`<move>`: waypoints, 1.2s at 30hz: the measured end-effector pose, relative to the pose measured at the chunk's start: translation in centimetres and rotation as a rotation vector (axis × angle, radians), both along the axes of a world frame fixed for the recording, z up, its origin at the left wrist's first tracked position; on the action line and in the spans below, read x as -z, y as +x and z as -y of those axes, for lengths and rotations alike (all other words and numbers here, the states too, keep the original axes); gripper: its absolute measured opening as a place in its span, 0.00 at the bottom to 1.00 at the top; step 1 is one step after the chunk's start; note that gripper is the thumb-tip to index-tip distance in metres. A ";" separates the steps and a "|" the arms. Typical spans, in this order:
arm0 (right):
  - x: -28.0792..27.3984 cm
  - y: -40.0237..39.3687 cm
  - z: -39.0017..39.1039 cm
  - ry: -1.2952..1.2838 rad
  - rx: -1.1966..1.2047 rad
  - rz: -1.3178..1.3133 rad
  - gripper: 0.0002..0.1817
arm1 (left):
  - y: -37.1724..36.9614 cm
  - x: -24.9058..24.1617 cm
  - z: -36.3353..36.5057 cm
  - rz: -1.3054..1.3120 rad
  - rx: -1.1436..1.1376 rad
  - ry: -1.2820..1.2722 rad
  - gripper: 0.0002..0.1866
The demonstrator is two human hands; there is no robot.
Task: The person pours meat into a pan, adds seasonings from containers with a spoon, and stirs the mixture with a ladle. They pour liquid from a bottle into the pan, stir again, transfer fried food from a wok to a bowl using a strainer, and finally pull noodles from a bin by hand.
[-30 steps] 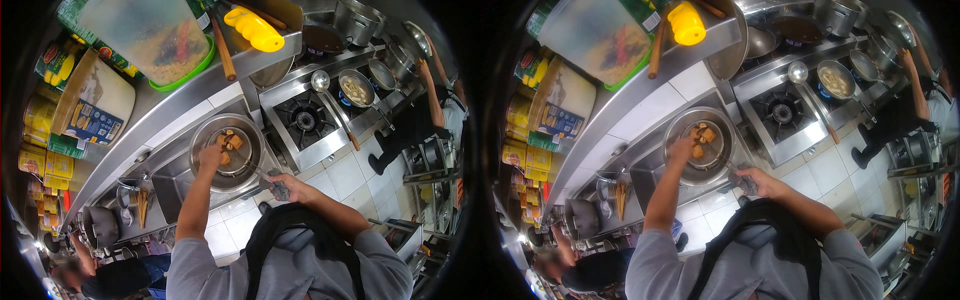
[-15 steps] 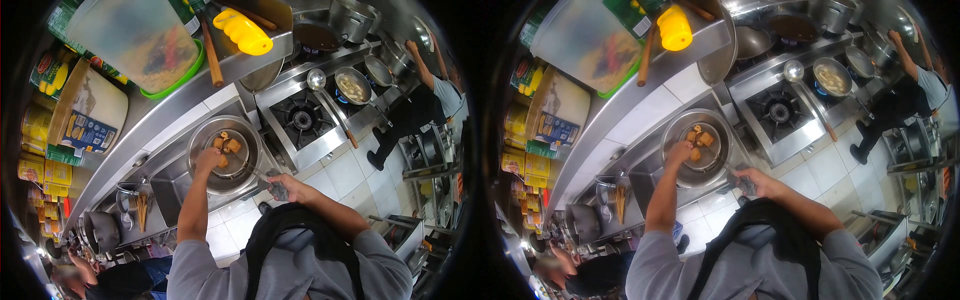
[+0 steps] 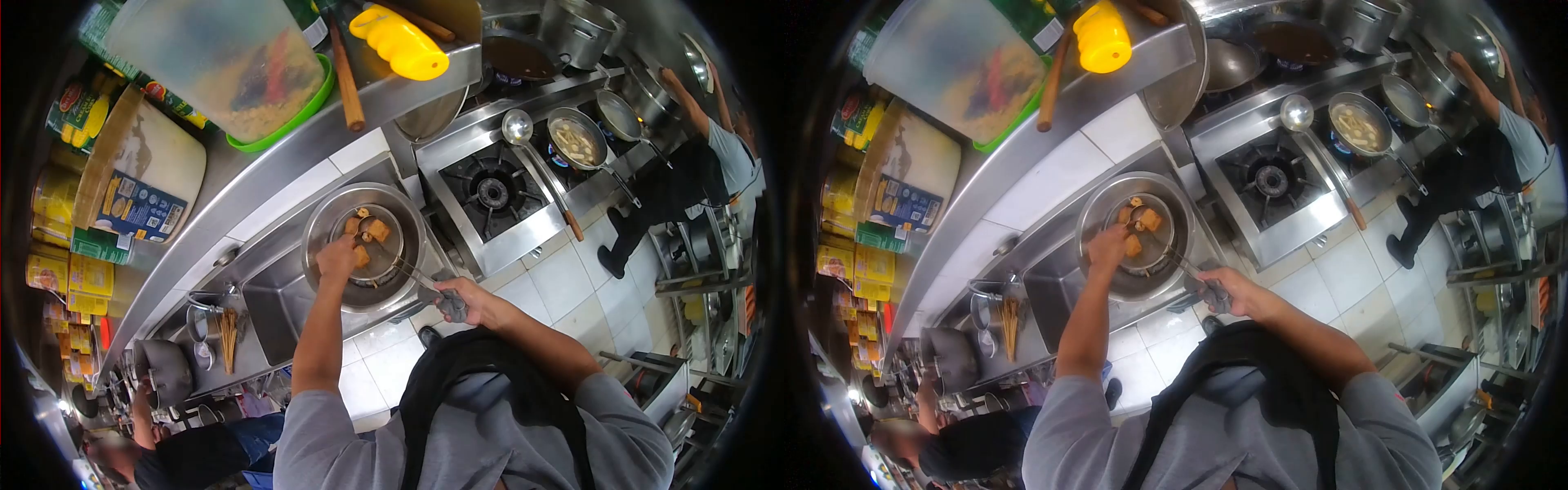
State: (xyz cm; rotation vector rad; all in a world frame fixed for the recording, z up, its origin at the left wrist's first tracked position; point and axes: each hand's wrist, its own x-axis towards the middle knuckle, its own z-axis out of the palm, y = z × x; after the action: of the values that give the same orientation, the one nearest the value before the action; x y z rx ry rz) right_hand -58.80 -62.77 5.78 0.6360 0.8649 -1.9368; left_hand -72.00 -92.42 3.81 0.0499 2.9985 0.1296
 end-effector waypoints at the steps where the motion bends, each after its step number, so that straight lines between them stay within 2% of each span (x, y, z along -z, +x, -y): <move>1: 0.0 -0.1 0.0 0.001 -0.003 0.006 0.10 | -0.2 0.5 0.4 -0.031 0.046 -0.002 0.13; 2: 0.0 -0.2 0.1 0.002 -0.003 0.015 0.10 | -0.2 1.1 0.7 -0.031 0.042 -0.002 0.13; 4: -0.7 -0.1 0.0 0.002 -0.001 0.014 0.10 | 0.4 -0.9 -0.6 0.000 0.019 -0.014 0.13; 11: -1.0 -0.2 -0.1 0.015 0.039 0.018 0.10 | 1.1 -0.4 -1.3 0.052 0.027 -0.091 0.12; 14: -1.0 -0.7 -0.3 -0.047 0.021 0.022 0.10 | 1.5 -0.1 -1.1 0.124 0.026 -0.043 0.12; 16: -0.9 -0.8 -0.4 -0.048 0.018 0.014 0.10 | 1.7 0.9 -0.8 0.090 -0.014 0.179 0.14; 19: -0.8 -0.8 -0.3 -0.055 0.002 0.017 0.10 | 1.3 0.9 -0.7 0.205 -0.035 0.127 0.15; 23: -0.5 -0.8 -0.4 -0.038 -0.020 0.020 0.10 | 1.6 1.2 -0.4 0.174 -0.020 0.203 0.14; 25: -0.4 -0.9 -0.4 -0.040 -0.021 0.036 0.11 | 2.1 -0.4 -0.8 0.148 0.091 0.094 0.13; 26: -0.3 -0.8 -0.3 -0.041 -0.019 0.054 0.11 | 2.2 -1.8 -0.8 0.150 0.088 0.094 0.13; 28: -0.3 -0.7 -0.3 -0.033 -0.021 0.051 0.11 | 1.6 -6.0 -0.9 0.110 0.016 -0.137 0.11; 29: -0.4 -0.7 -0.2 -0.025 -0.021 0.047 0.11 | 0.9 -5.4 0.4 0.112 0.016 -0.136 0.11; 31: -0.8 -0.5 -0.2 -0.023 -0.021 0.047 0.11 | -1.0 -3.0 3.9 -0.122 -0.062 -0.183 0.11; 36: -0.7 -0.4 0.0 -0.008 -0.037 0.038 0.10 | -4.7 -1.4 6.1 -0.035 -0.030 -0.227 0.12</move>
State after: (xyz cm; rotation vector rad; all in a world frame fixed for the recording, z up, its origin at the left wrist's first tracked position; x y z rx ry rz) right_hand -59.18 -62.81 6.53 0.6458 0.8394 -1.8880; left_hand -76.69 -98.54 5.17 -0.0169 3.0275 -0.2104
